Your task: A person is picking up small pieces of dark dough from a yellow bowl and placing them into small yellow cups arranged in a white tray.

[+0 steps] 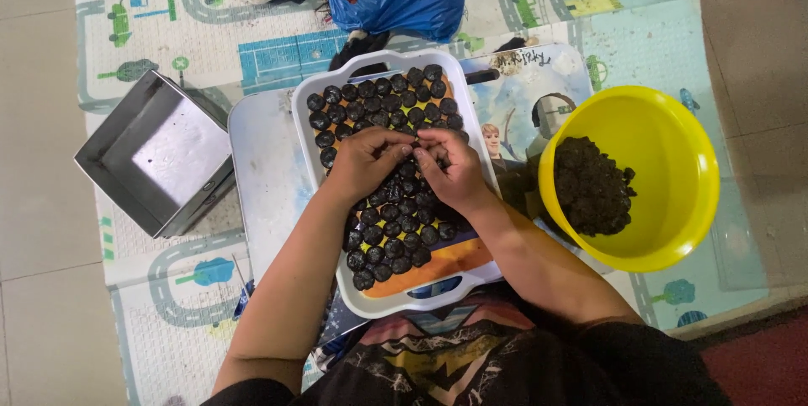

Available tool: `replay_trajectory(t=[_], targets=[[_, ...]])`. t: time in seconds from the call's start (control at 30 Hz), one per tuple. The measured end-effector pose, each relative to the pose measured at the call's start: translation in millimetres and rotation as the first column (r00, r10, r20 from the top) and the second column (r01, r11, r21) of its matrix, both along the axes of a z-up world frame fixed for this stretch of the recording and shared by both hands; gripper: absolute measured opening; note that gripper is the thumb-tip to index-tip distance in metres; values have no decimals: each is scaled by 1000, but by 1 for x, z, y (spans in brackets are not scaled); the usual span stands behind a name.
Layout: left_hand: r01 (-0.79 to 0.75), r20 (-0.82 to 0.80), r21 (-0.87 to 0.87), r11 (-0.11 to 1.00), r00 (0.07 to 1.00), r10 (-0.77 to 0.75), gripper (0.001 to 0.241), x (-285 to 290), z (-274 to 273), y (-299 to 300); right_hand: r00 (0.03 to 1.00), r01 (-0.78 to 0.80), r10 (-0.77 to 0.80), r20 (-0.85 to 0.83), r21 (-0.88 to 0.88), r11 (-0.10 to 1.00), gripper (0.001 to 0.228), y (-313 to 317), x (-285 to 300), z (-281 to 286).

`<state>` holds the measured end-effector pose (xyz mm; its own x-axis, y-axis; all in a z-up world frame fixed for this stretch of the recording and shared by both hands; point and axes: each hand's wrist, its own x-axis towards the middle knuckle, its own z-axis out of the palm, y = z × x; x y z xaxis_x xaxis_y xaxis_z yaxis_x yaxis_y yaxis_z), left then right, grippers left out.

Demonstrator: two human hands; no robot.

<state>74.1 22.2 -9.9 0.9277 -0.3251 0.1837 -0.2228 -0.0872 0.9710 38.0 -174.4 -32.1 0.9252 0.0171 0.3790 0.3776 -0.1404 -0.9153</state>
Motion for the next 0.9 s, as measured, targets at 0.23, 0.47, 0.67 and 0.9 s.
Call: replay_trajectory(t=[0.23, 0.47, 0.67, 0.9], targets=[[-22, 6, -88, 996, 1000, 22, 27, -1, -12, -6, 998, 28, -30, 47, 46, 999, 17, 2, 3, 20], [-20, -46, -109, 994, 999, 15, 22, 1, -24, -4, 992, 22, -12, 127, -79, 997, 17, 3, 5, 27], [-76, 176, -2, 997, 981, 75, 33, 3, -8, 0, 997, 30, -23, 77, -99, 995, 17, -8, -12, 33], [-286, 578, 371, 883, 816, 21, 47, -2, 20, -1, 963, -233, 128, -235, -502, 833, 12, -26, -83, 103]])
